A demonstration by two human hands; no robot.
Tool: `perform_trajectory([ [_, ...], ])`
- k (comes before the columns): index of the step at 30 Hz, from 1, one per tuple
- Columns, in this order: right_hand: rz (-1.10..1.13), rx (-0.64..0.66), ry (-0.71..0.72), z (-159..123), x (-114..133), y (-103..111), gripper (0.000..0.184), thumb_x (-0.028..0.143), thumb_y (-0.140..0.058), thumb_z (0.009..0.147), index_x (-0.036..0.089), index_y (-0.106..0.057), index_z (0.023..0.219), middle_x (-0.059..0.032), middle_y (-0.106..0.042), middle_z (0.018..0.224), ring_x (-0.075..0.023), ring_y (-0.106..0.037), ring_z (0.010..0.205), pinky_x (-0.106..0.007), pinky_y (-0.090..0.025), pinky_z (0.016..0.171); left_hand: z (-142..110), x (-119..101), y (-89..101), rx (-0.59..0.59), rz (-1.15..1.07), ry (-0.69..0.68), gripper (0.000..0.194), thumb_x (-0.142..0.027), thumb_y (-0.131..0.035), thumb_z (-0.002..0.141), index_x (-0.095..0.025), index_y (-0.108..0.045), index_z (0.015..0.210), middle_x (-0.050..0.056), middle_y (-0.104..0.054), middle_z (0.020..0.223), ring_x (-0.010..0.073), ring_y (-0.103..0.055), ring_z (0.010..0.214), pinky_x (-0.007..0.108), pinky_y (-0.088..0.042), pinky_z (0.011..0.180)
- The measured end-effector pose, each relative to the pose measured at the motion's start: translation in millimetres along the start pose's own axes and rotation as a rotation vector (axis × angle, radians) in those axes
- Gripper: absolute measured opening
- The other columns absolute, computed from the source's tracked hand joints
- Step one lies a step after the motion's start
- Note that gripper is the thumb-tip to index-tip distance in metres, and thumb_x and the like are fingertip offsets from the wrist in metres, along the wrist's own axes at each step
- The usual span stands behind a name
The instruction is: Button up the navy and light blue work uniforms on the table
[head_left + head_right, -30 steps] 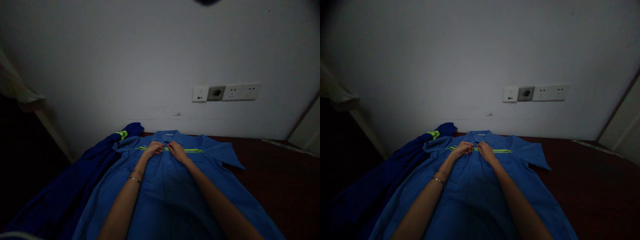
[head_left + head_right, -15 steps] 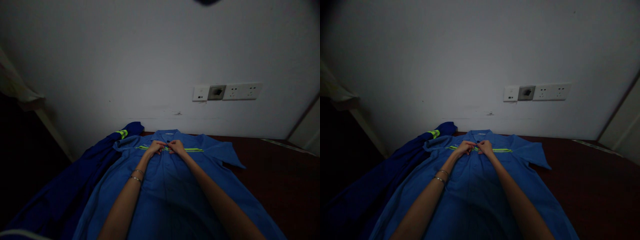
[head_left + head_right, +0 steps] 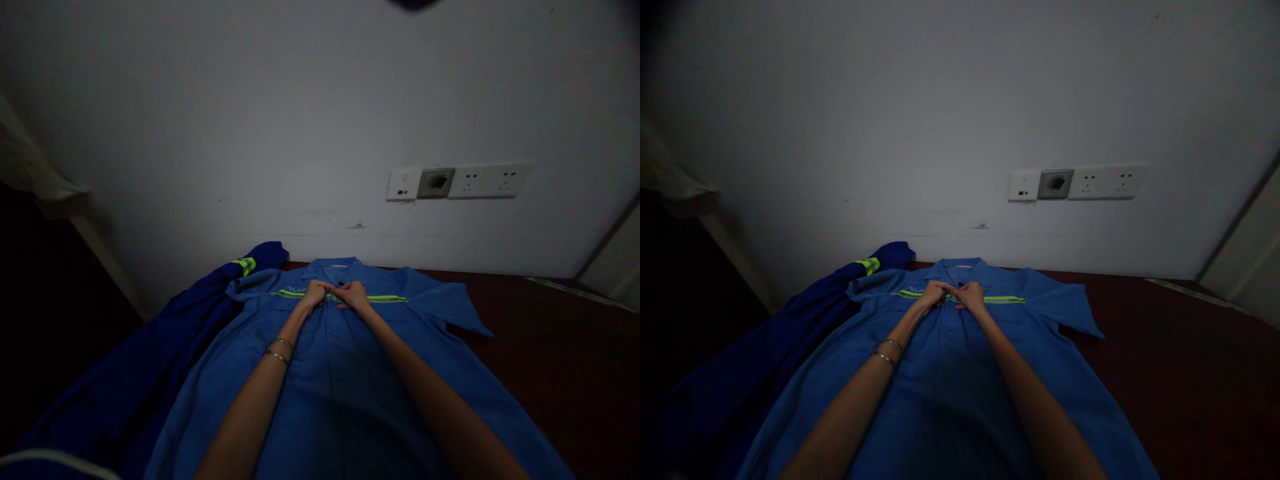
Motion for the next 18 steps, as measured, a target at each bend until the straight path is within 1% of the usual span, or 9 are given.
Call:
perform_trajectory([
  [2, 0.023, -0.006, -0.033, -0.4, -2.2, 0.3, 0.024, 0.029, -0.073, 0.056, 0.009, -0.059, 0.059, -0.0022, -0.061, 0.055, -0.0108, -0.055, 0.045, -0.017, -0.047, 0.036, 1.2, 1.2, -0.1, 0.002, 0.011, -0.002, 0.047, 0.002, -0.033, 0.06, -0.008, -0.068, 0.091, -0.003, -0.045, 0.042, 0.0047, -0.03, 0.03, 0.017, -0.026, 0.035],
  [6, 0.022, -0.011, -0.056, -0.3, -3.2, 0.1, 0.02, 0.025, -0.072, 0.056, 0.009, -0.06, 0.062, -0.0028, -0.062, 0.058, -0.0118, -0.057, 0.047, -0.018, -0.048, 0.038, 1.7, 2.6, 0.3, -0.036, 0.012, 0.016, 0.047, 0.0, -0.033, 0.061, -0.008, -0.067, 0.093, -0.002, -0.05, 0.046, 0.0047, -0.031, 0.031, 0.018, -0.027, 0.035],
  [9, 0.012, -0.025, -0.054, 1.0, -3.7, 0.2, 0.021, 0.026, -0.071, 0.057, 0.009, -0.061, 0.065, -0.0039, -0.063, 0.06, -0.0131, -0.058, 0.049, -0.018, -0.047, 0.037, 0.6, 2.1, -0.5, -0.051, 0.004, 0.033, 0.047, -0.001, -0.034, 0.062, -0.009, -0.068, 0.094, -0.002, -0.049, 0.044, 0.0053, -0.031, 0.032, 0.018, -0.028, 0.036],
  [12, 0.003, -0.033, -0.051, 2.0, -3.8, 0.1, 0.024, 0.028, -0.072, 0.056, 0.009, -0.061, 0.066, -0.0046, -0.063, 0.06, -0.014, -0.058, 0.049, -0.019, -0.047, 0.036, 0.2, 2.8, -1.5, -0.042, -0.025, 0.06, 0.045, -0.003, -0.035, 0.064, -0.009, -0.067, 0.095, -0.001, -0.05, 0.044, 0.0054, -0.032, 0.033, 0.017, -0.028, 0.035],
  [14, 0.003, -0.034, -0.049, 2.1, -3.4, 0.0, 0.026, 0.03, -0.072, 0.054, 0.01, -0.061, 0.065, -0.0043, -0.062, 0.059, -0.0144, -0.058, 0.049, -0.019, -0.047, 0.036, 0.3, 3.2, -2.2, -0.031, -0.064, 0.066, 0.046, -0.004, -0.035, 0.065, -0.009, -0.064, 0.099, 0.0, -0.056, 0.051, 0.0053, -0.035, 0.034, 0.016, -0.029, 0.035],
  [16, 0.009, -0.035, -0.05, 2.2, -2.7, 0.0, 0.027, 0.03, -0.073, 0.053, 0.01, -0.06, 0.065, -0.004, -0.061, 0.058, -0.0147, -0.058, 0.051, -0.019, -0.047, 0.036, 0.5, 2.5, -2.8, -0.025, -0.12, 0.055, 0.047, -0.004, -0.035, 0.066, -0.008, -0.061, 0.104, 0.004, -0.064, 0.067, 0.0049, -0.039, 0.037, 0.015, -0.029, 0.034],
  [18, 0.022, -0.034, -0.051, 2.4, -2.1, 0.1, 0.026, 0.03, -0.072, 0.053, 0.011, -0.059, 0.064, -0.0037, -0.061, 0.057, -0.0149, -0.059, 0.052, -0.019, -0.047, 0.036, 0.2, 1.3, -3.0, -0.029, -0.172, 0.037, 0.046, -0.004, -0.035, 0.067, -0.007, -0.059, 0.107, 0.008, -0.066, 0.082, 0.0044, -0.042, 0.04, 0.014, -0.028, 0.033],
])
Point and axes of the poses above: each hand's wrist, its own z-axis towards the middle knuckle, its own y-axis out of the back of the hand, x = y × z, the point moved 6 cm from there along z, towards the middle knuckle
